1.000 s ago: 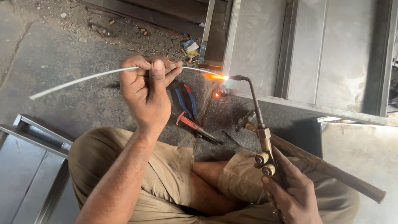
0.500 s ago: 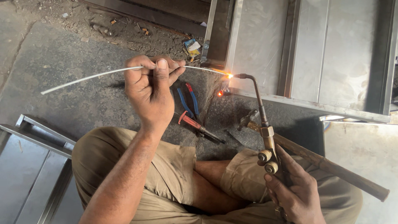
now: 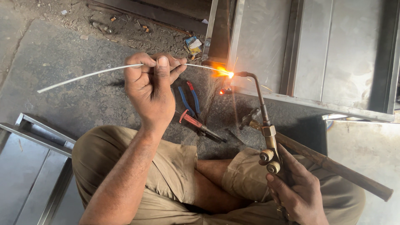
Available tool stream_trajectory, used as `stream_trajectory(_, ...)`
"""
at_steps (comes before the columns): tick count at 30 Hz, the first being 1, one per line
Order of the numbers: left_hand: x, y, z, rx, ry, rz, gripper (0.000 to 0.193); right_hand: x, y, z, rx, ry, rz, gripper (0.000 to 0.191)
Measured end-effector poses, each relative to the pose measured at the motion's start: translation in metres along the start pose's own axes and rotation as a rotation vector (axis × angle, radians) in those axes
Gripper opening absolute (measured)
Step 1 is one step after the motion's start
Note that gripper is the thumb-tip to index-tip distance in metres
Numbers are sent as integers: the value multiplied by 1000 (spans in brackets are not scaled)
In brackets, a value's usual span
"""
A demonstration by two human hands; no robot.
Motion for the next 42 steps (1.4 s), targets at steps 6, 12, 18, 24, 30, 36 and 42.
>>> stream_trajectory(6,-1,1,-1,-19,-9,20,14,0,0,-1,-2,0,-4,74)
stream_trajectory(12,0,0,1,9,4,-9,15,0,-1,-2,-19,17,-3,74)
stream_trajectory(18,1,0,1,44,-6,-26,15,1,0,-4,2,-16,-20,75)
stream_trajectory(24,-1,4,-1,59,-6,-36,15,0,-2,-3,8,5,-2,75)
stream_trajectory(30,0,4,1,28,18,-20,14,-1,-3,-2,-3,45,24,75)
stream_trajectory(36,1,5,3,34,31,-33,15,0,-3,-2,45,-2,-12,75)
stream_trajectory(42,1,7,4,29,19,-13,14,-1,-4,-2,54,30,-10,76)
Point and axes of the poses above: each hand's wrist, its own x-axis away from the middle knuckle, its own y-axis out of the back of the hand, z = x × y, the point moved 2 cm from there along -x, towards the middle knuckle, and after that the axes turned 3 degrees about x, right-handed, at the moved point
